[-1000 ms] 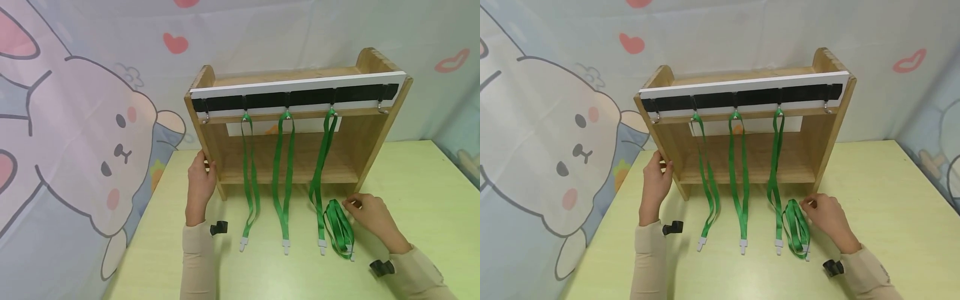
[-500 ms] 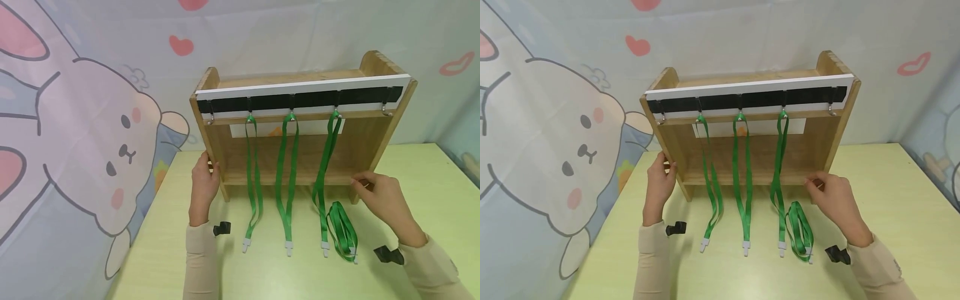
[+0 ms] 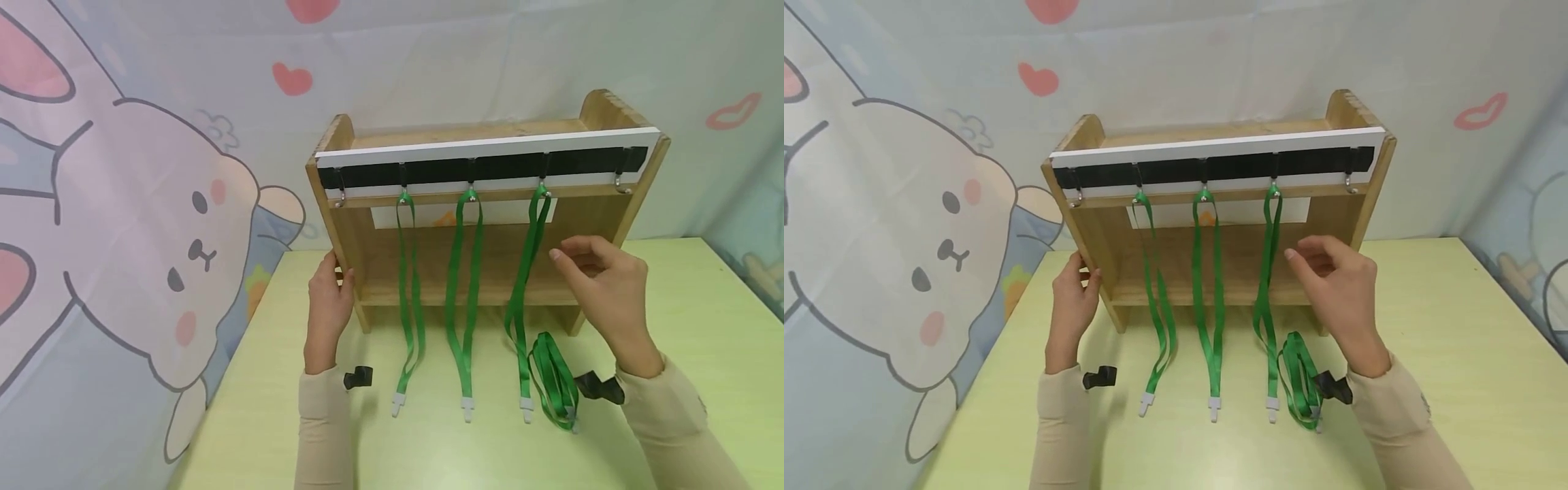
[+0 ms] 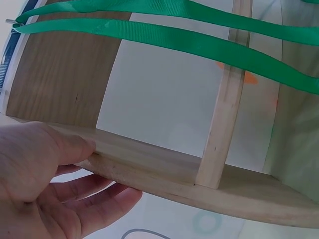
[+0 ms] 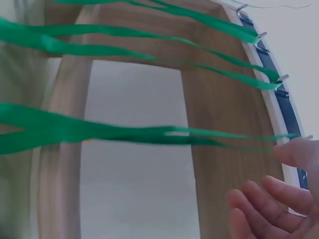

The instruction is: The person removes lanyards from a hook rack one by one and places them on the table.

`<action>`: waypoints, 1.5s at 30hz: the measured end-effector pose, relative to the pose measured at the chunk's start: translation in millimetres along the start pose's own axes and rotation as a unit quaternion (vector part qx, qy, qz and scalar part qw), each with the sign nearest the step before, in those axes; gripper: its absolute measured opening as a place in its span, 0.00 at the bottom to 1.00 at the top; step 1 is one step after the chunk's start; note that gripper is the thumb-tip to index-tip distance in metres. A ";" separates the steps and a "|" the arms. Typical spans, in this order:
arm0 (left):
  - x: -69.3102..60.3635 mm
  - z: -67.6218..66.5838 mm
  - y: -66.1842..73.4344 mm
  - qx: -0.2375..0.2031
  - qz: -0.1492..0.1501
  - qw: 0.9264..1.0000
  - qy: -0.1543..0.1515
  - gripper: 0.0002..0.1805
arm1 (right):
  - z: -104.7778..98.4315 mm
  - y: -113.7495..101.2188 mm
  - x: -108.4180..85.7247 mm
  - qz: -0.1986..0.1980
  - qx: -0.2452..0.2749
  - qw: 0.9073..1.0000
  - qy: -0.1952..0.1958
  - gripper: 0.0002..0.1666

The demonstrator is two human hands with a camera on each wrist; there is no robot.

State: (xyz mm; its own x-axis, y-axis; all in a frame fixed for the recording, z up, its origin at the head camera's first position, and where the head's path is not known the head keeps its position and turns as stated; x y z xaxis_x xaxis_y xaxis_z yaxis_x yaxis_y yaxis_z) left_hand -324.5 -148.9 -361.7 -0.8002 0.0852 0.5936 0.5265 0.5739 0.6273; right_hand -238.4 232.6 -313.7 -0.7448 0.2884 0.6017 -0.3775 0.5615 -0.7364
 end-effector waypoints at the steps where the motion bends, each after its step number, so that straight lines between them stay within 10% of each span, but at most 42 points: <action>1: -0.4 -0.1 0.0 0.000 -0.001 1.000 -0.001 0.19 | 1.4 -2.7 1.3 -0.002 0.009 1.000 0.008 0.08; 24: -0.5 -0.2 -1.4 0.007 0.015 1.000 0.009 0.20 | 27.5 -38.3 28.9 -0.069 0.037 0.997 0.019 0.04; 45: 0.0 0.9 -1.8 0.021 0.018 1.000 0.006 0.19 | 14.5 -44.0 8.4 -0.106 0.048 0.992 0.051 0.03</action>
State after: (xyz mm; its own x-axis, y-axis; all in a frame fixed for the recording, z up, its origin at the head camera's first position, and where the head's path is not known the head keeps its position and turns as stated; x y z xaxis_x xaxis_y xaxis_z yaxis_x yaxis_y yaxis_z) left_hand -325.7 -149.1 -363.3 -0.7772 0.0960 0.6220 0.5423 0.6037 0.5844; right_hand -236.0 199.1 -280.7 -0.5856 0.2508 0.7709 -0.5748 0.5421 -0.6130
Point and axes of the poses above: each hand's wrist, its own x-axis towards the middle knuckle, its own z-axis out of the palm, y = z × x, the point moved 5 cm from there along x, towards the middle knuckle, and after that the axes turned 9 degrees about z, right-handed, at the moved point
